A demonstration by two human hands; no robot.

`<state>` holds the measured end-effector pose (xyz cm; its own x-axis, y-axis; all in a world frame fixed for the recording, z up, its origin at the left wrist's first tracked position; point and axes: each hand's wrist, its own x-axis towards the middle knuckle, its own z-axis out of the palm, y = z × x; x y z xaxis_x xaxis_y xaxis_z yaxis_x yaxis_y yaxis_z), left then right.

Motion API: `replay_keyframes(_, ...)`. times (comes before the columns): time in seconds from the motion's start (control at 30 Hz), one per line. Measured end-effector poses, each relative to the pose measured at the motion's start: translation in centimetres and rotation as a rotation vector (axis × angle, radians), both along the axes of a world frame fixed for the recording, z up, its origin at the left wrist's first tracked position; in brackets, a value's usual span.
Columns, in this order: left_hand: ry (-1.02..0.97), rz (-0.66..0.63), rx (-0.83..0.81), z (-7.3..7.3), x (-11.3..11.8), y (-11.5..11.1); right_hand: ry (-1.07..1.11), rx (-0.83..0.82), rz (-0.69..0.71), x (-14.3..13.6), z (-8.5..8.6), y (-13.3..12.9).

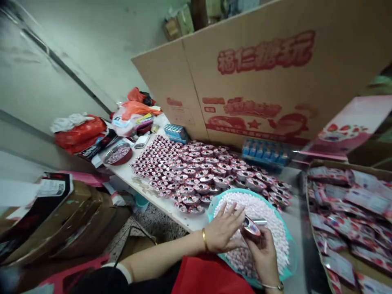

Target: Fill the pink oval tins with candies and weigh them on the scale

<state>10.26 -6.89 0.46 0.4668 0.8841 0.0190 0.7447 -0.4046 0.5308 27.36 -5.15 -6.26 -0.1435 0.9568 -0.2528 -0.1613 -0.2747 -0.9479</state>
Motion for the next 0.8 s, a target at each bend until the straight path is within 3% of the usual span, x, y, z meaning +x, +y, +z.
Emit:
replay_keyframes(0.13, 0.009, -0.101, 0.071, 2.4, -4.0, -0.3, -0.022, 0.032, 0.102, -4.1, 1.2, 0.8)
replay_keyframes(0.23, 0.006, 0.012, 0.145, 3.4, -8.9, -0.1, 0.051, 0.011, 0.205, -8.7, 1.7, 1.5)
replay_keyframes(0.33, 0.001, 0.193, 0.142, 4.3, -15.0, -0.2, 0.098, -0.002, 0.286, -14.7, 2.5, 1.9)
replay_keyframes(0.47, -0.021, 0.295, 0.04, 5.5, -24.1, -0.3, 0.116, -0.001, 0.414, -24.1, 4.2, 2.3)
replay_keyframes(0.53, -0.058, 0.389, 0.061, 5.6, -29.4, 0.1, 0.137, 0.006, 0.403, -28.5, 5.0, 2.6)
replay_keyframes(0.6, -0.082, 0.575, 0.108, 4.7, -35.1, 1.0, 0.116, -0.004, 0.389, -31.9, 5.4, 2.9)
replay_keyframes(0.67, -0.069, 0.808, 0.133, 2.9, -40.8, 2.5, 0.056, -0.029, 0.407, -34.0, 5.5, 3.1)
replay_keyframes(0.73, -0.052, 0.961, 0.107, 0.2, -45.9, 4.4, -0.018, -0.055, 0.428, -34.9, 5.2, 3.2)
replay_keyframes(0.8, -0.067, 1.002, 0.064, -2.8, -49.7, 6.1, -0.096, -0.079, 0.419, -35.1, 4.8, 2.9)
